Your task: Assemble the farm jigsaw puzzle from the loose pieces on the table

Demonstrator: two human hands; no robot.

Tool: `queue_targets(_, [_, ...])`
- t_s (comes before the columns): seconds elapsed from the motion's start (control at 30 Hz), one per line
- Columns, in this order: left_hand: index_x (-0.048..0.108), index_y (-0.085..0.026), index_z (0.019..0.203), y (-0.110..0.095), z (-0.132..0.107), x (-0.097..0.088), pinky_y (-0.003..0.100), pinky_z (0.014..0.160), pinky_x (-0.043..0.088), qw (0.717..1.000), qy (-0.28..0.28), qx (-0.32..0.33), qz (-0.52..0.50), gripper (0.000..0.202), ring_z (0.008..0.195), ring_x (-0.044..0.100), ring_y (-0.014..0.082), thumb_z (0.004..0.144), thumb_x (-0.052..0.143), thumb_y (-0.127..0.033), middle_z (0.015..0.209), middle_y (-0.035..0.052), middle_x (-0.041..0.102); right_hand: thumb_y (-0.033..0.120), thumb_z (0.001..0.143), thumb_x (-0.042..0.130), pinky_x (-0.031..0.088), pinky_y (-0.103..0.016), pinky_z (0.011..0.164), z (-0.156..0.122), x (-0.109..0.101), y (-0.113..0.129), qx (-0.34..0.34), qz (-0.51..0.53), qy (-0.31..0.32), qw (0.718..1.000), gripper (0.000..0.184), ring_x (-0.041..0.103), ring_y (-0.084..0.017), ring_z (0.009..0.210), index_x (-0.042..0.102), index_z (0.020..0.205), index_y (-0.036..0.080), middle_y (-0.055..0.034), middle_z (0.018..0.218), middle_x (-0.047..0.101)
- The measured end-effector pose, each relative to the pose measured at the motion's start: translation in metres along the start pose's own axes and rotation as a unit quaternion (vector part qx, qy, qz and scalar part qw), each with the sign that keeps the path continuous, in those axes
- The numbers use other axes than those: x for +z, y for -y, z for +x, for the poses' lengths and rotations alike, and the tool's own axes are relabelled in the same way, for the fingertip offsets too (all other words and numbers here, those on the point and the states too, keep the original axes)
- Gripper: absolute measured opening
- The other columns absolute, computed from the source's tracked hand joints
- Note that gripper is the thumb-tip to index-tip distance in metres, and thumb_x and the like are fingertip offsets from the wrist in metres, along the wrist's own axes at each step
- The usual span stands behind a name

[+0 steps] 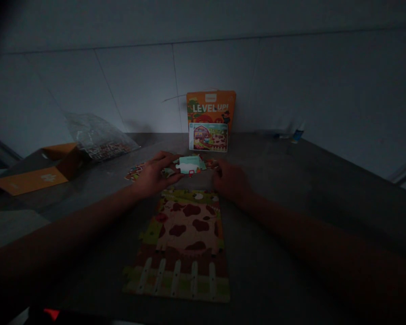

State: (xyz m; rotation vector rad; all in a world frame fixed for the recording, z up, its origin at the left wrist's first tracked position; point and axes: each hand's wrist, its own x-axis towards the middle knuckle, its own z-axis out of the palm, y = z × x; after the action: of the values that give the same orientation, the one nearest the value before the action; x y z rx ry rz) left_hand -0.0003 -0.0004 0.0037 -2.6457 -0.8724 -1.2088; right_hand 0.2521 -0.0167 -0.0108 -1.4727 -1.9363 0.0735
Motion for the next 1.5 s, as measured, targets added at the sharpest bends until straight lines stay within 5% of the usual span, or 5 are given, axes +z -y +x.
queue_targets(0.2, [0.059, -0.015, 0.127, -0.001, 0.0, 0.0, 0.036, 0.088, 0.051, 1.0, -0.001, 0.013, -0.004, 0.045, 0.099, 0.059, 0.0221, 0.086, 0.069, -0.029, 0.085, 0.0055, 0.07, 0.017, 0.082, 0.055, 0.046, -0.035, 0.075, 0.001, 0.003, -0.007, -0.001, -0.082, -0.012, 0.997, 0.026, 0.068, -0.024, 0.076, 0.068, 0.105, 0.015, -0.0086, 0.085, 0.074])
queue_targets(0.53, [0.059, -0.014, 0.127, 0.002, -0.001, 0.002, 0.035, 0.088, 0.05, 1.0, -0.011, 0.024, 0.009, 0.046, 0.1, 0.059, 0.0218, 0.085, 0.071, -0.03, 0.085, 0.006, 0.07, 0.02, 0.084, 0.054, 0.049, -0.033, 0.076, -0.003, 0.0, 0.004, -0.155, 0.074, -0.07, 0.983, 0.042, 0.068, -0.021, 0.08, 0.051, 0.125, 0.016, -0.0051, 0.085, 0.072])
queue_targets(0.8, [0.059, -0.014, 0.126, -0.001, 0.0, -0.001, 0.035, 0.088, 0.051, 1.0, -0.002, 0.016, 0.011, 0.045, 0.099, 0.06, 0.022, 0.085, 0.07, -0.029, 0.086, 0.0064, 0.069, 0.021, 0.086, 0.054, 0.049, -0.033, 0.076, -0.005, -0.001, 0.006, -0.171, 0.092, -0.068, 0.979, 0.036, 0.068, -0.021, 0.08, 0.055, 0.121, 0.016, -0.0048, 0.085, 0.071])
queue_targets(1.13, [0.054, -0.018, 0.13, -0.015, -0.002, 0.002, 0.038, 0.095, 0.05, 0.99, 0.118, 0.083, -0.01, 0.047, 0.114, 0.057, 0.0253, 0.088, 0.065, -0.035, 0.113, 0.0117, 0.064, 0.038, 0.088, 0.054, 0.049, -0.028, 0.068, -0.007, -0.005, 0.009, -0.151, 0.21, 0.09, 0.962, 0.026, 0.064, -0.017, 0.073, 0.069, 0.087, 0.017, -0.0044, 0.083, 0.072])
queue_targets(1.5, [0.061, -0.019, 0.094, -0.019, 0.002, -0.002, 0.035, 0.091, 0.046, 0.967, 0.232, 0.072, -0.075, 0.013, 0.095, 0.061, 0.0205, 0.083, 0.066, -0.019, 0.095, 0.0046, 0.067, 0.033, 0.082, 0.053, 0.042, -0.028, 0.061, -0.003, -0.001, -0.002, -0.061, 0.095, 0.026, 0.993, 0.025, 0.061, -0.019, 0.067, 0.071, 0.079, 0.016, -0.0051, 0.073, 0.07])
